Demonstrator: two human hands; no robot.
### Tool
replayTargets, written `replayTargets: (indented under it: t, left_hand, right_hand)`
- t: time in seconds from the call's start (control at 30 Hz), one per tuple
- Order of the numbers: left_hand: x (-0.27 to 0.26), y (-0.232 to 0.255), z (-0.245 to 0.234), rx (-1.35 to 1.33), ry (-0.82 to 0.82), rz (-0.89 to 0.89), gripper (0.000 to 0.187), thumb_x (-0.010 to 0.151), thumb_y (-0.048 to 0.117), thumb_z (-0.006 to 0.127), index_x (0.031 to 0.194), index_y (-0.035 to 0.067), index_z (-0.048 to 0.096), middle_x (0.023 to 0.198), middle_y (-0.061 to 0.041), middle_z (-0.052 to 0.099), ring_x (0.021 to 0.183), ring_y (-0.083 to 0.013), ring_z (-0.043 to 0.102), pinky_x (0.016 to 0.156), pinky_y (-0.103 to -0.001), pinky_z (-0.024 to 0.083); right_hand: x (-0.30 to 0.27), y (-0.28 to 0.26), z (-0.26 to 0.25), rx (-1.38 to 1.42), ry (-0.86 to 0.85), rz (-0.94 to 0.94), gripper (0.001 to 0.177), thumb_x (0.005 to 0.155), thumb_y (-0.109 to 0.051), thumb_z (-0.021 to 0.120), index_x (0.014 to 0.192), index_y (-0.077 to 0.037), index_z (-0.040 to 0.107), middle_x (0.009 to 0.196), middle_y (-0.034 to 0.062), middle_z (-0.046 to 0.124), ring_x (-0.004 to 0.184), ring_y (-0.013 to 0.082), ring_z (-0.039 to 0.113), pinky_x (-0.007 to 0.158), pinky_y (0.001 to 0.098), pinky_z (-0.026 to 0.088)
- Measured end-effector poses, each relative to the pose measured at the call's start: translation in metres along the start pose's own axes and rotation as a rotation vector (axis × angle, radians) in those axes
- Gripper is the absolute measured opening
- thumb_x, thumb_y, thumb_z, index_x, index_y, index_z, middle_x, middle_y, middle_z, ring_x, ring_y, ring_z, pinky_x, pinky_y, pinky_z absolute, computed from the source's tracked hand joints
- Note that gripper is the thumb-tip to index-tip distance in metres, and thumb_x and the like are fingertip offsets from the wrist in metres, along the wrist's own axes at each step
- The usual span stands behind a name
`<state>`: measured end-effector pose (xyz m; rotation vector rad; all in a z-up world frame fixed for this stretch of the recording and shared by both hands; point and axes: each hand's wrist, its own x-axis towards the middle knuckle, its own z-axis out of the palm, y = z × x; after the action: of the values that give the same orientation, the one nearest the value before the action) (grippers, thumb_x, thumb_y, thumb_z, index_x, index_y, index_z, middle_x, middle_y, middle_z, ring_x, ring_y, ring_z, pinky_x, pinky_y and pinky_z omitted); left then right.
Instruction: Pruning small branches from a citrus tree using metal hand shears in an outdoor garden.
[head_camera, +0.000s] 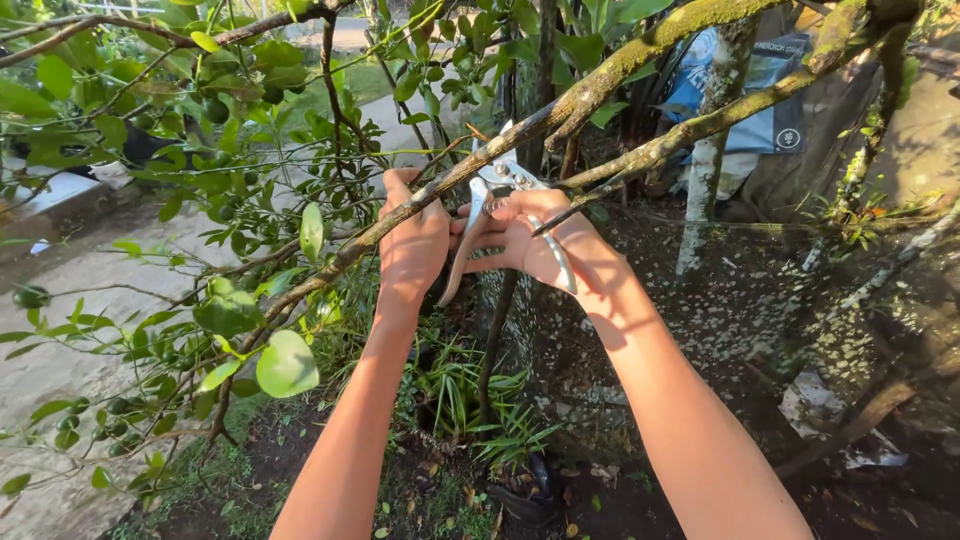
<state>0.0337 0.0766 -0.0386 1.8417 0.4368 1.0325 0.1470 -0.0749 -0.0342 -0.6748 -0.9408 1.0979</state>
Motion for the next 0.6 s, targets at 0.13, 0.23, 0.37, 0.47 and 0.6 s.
replayTargets:
  t: [0.13,0.23,0.37,0.47,0.6]
  left_hand:
    - [0.0,-0.006,-0.001,0.043,0.009,0.075,0.03,0.101,0.014,0.051,0.128,0.005,0.047,0.097,-0.016,0.069,0.072,-0.0198,0.072,0.062,-0.036,0.061]
    - [-0.003,-0.008,0.0,-0.088,-0.035,0.015,0.027,0.103,0.019,0.049,0.126,0.005,0.048,0.093,-0.013,0.069,0.072,-0.0155,0.073,0.063,-0.033,0.06]
    - [0.005,-0.034,0.006,-0.112,0.005,0.078,0.027,0.108,0.024,0.053,0.126,0.005,0.049,0.091,-0.011,0.066,0.071,-0.0144,0.067,0.062,-0.032,0.056]
    - [-0.005,-0.03,0.001,-0.036,0.023,0.112,0.025,0.109,0.024,0.053,0.126,0.006,0.049,0.091,-0.008,0.068,0.07,-0.0121,0.067,0.062,-0.031,0.054]
    - [-0.012,-0.014,-0.003,-0.153,-0.022,-0.01,0.021,0.107,0.022,0.051,0.123,0.009,0.051,0.083,-0.006,0.065,0.063,-0.0111,0.064,0.053,-0.031,0.053]
  right_hand:
    - [0.005,-0.001,0.015,-0.06,0.134,0.007,0.034,0.086,-0.016,0.059,0.108,0.008,0.066,0.114,0.025,0.069,0.104,0.0379,0.067,0.104,0.059,0.051]
    - [0.01,0.006,0.012,-0.014,0.159,-0.067,0.031,0.089,-0.016,0.058,0.108,0.007,0.062,0.106,0.0208,0.067,0.1,0.0359,0.067,0.101,0.0566,0.052]
    - [0.02,0.017,0.008,0.024,0.345,-0.041,0.036,0.086,-0.022,0.056,0.108,0.007,0.061,0.097,0.0182,0.067,0.091,0.0337,0.067,0.093,0.0543,0.054]
    - [0.017,0.026,0.011,0.093,0.361,-0.076,0.033,0.089,-0.023,0.058,0.107,0.005,0.06,0.094,0.0175,0.065,0.089,0.0325,0.065,0.092,0.0536,0.053]
    - [0.016,0.027,0.025,0.16,0.34,-0.102,0.027,0.091,-0.025,0.061,0.1,0.0,0.058,0.09,0.0147,0.063,0.086,0.0292,0.064,0.088,0.051,0.053]
